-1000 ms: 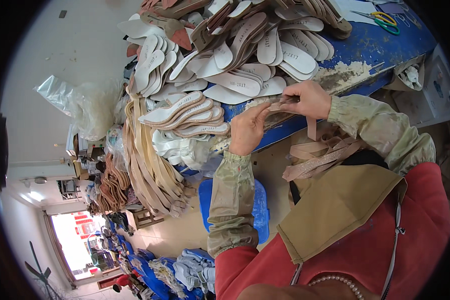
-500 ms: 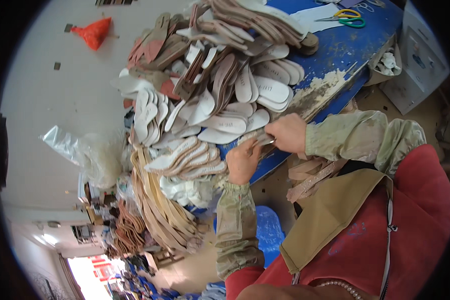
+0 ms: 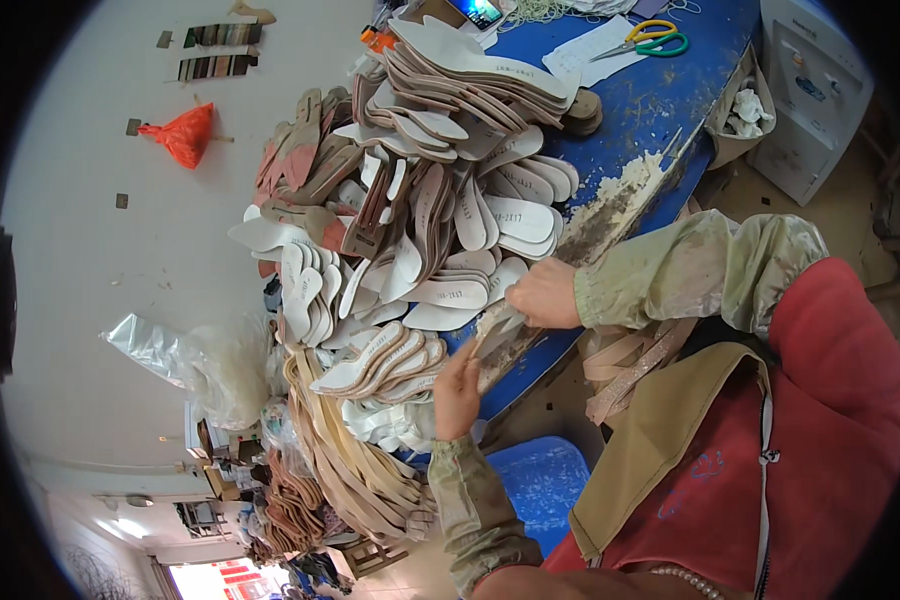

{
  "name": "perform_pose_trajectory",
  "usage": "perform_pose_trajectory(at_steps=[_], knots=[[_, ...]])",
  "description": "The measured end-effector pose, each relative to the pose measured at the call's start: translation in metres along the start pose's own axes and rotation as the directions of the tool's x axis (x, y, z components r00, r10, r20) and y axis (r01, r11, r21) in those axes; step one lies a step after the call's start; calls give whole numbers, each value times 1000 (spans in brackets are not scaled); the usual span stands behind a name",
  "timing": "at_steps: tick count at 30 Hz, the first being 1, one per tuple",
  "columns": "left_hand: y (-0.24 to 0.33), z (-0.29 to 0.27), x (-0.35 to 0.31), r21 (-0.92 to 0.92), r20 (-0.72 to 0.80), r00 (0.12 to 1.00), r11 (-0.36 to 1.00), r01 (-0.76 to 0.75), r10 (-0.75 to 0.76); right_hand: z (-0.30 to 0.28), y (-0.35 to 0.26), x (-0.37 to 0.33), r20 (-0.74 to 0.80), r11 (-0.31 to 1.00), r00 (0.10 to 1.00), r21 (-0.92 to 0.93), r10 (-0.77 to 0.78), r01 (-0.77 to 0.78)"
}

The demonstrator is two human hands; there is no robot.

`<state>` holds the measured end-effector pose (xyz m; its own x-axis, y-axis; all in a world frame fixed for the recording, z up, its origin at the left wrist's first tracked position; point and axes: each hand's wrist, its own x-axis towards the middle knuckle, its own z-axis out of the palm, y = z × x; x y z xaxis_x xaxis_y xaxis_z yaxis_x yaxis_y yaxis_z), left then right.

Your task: Finishing and marking shoe insoles at a factory workbench.

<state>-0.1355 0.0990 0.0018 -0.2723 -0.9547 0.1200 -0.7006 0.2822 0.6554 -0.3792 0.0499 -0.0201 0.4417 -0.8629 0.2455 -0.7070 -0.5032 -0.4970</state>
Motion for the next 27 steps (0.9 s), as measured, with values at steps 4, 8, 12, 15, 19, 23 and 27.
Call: perform_pose_trajectory(at_steps=[4,8,12,15,19,23,27], knots=[[18,24,31,-378,-174,982,926,3,-75,-22,9,1,-78,962,988,250,135,-112],[29,47,57,-712,-332,929,690,-132,-165,-22,-11,33,-245,739,969,654,7,160],[16,94,81,-914,-211,968,378,-146,-138,-5,11,24,-52,351,976,936,211,-26],[18,104,86,-907,-230,956,395,-143,-184,5,28,22,-99,519,976,855,194,-17],[21,112,87,-886,-255,932,449,-117,-260,4,42,13,-139,687,975,726,175,-20],[14,121,82,-834,-288,895,549,-60,-340,1,45,-2,-151,745,973,667,175,-30],[19,122,76,-847,-254,961,506,-166,-110,13,44,-7,-215,839,975,540,59,68]])
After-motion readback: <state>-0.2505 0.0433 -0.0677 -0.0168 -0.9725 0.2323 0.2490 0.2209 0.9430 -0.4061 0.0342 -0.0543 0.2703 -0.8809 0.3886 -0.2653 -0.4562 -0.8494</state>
